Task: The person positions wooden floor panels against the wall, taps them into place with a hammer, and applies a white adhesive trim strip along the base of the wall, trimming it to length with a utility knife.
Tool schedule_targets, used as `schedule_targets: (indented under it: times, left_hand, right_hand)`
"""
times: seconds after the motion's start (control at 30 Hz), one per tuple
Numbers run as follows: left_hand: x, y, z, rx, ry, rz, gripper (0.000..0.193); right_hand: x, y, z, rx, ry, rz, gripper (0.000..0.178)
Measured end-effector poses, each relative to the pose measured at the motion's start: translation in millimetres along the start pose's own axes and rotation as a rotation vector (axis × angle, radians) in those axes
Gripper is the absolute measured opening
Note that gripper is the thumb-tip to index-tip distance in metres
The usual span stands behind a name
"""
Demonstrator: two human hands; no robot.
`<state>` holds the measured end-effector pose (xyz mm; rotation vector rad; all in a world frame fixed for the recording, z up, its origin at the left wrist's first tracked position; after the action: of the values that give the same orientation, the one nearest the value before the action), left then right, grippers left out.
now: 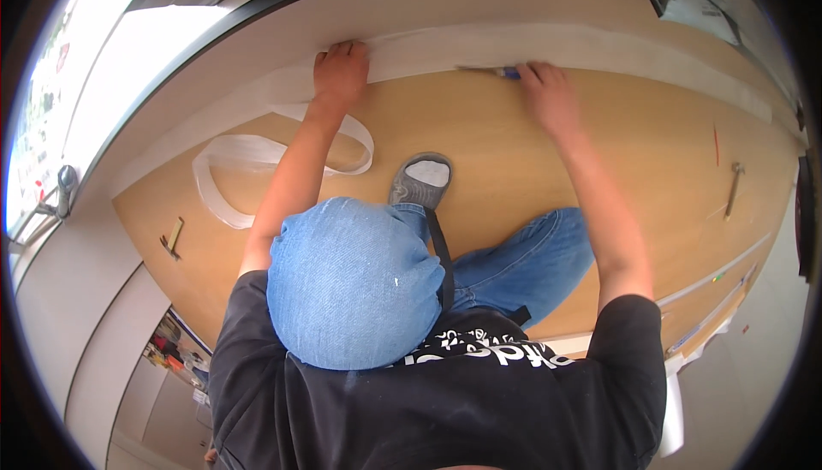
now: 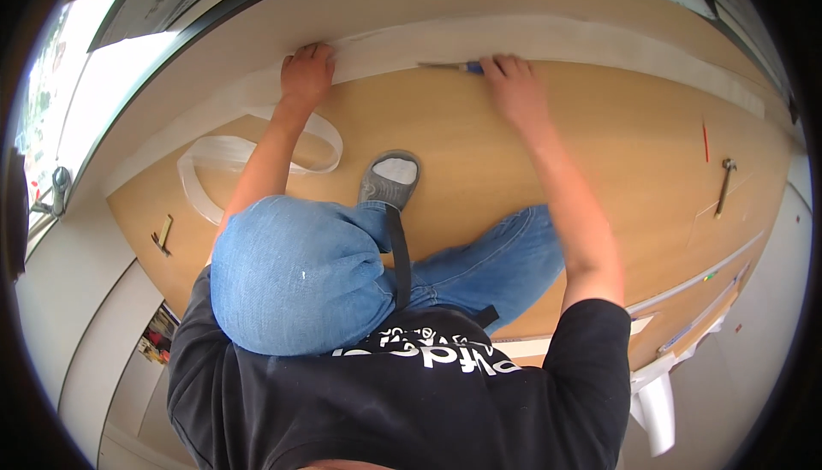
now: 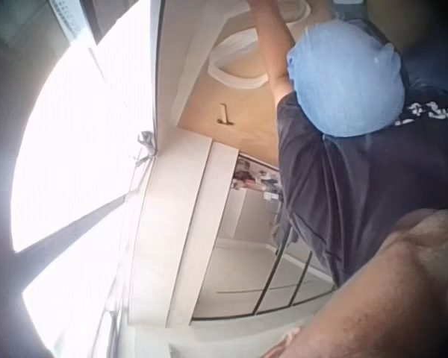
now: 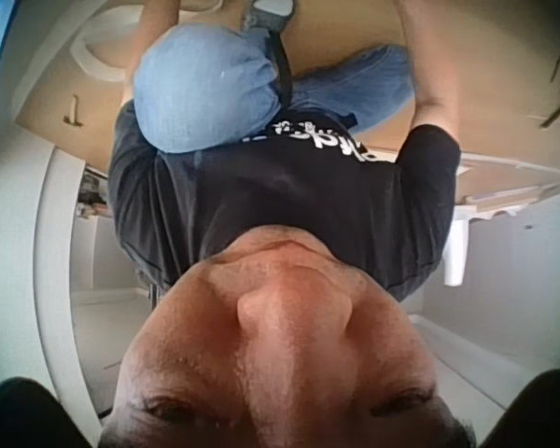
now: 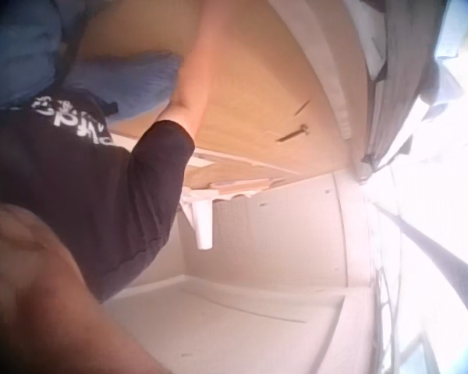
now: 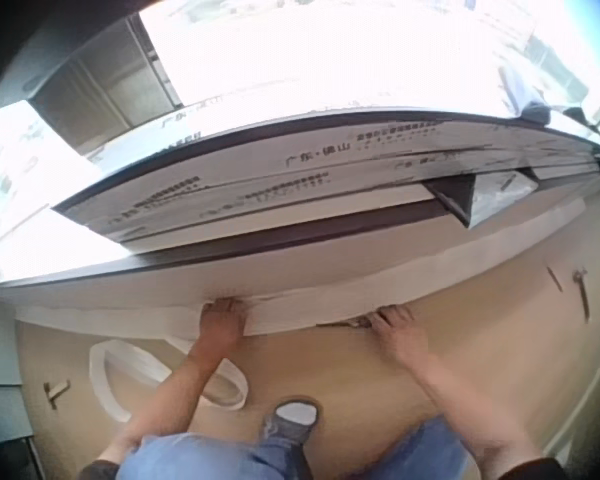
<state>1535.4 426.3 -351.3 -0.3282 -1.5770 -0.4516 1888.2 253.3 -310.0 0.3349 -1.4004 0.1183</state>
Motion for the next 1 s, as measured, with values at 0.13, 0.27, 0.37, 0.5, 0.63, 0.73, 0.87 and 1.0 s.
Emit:
schedule_targets:
  times: [0.13, 0.27, 0.37, 0.5, 0.63, 0.73, 0.87, 1.0]
  left_hand:
    - [11, -6, 1, 0.015, -0.132, -0.043, 0.024]
    - [23, -8, -9, 0.116, -0.182, 0.125, 0.021]
    - [38, -13, -23, 0.133, -0.299, 0.325, 0.023]
    - [68, -24, -50, 0.091, -0.381, 0.386, 0.023]
    - [60, -32, -43, 0.046, -0.329, 0.31, 0.02]
    - [51, -42, 6, 0.073, -0.083, 0.294, 0.018]
    - [57, -52, 78, 0.199, 0.127, 0.25, 0.017]
    - [59, -59, 68, 0.297, -0.035, 0.436, 0.023]
  right_hand:
    - [-1, -45, 33, -0.063, 0.094, 0.076, 0.04]
    - [-2, -36, 65, -0.106, 0.142, 0.069, 0.052]
    - [-5, 19, 92, -0.167, 0.296, -0.043, 0.055]
    - [-17, 92, 138, -0.181, 0.516, 0.041, 0.045]
    - [-51, 117, 141, -0.178, 0.547, 0.042, 0.025]
    - [-57, 112, 120, -0.271, 0.519, -0.153, 0.017]
    - [-46, 107, 81, -0.4, 0.545, -0.178, 0.021]
    - [-36, 107, 76, -0.571, 0.621, -0.131, 0.027]
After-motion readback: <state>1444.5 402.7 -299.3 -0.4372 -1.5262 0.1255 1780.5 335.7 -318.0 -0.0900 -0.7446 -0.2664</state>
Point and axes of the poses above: each hand's wrist, its own y-axis towards the middle knuckle, its own x-axis out of the back of the hand, z = x × y, the point moved 4 cm from there along y, towards the middle knuckle, and after that the axes turned 11 degrees about x, right-handed, at the moved point
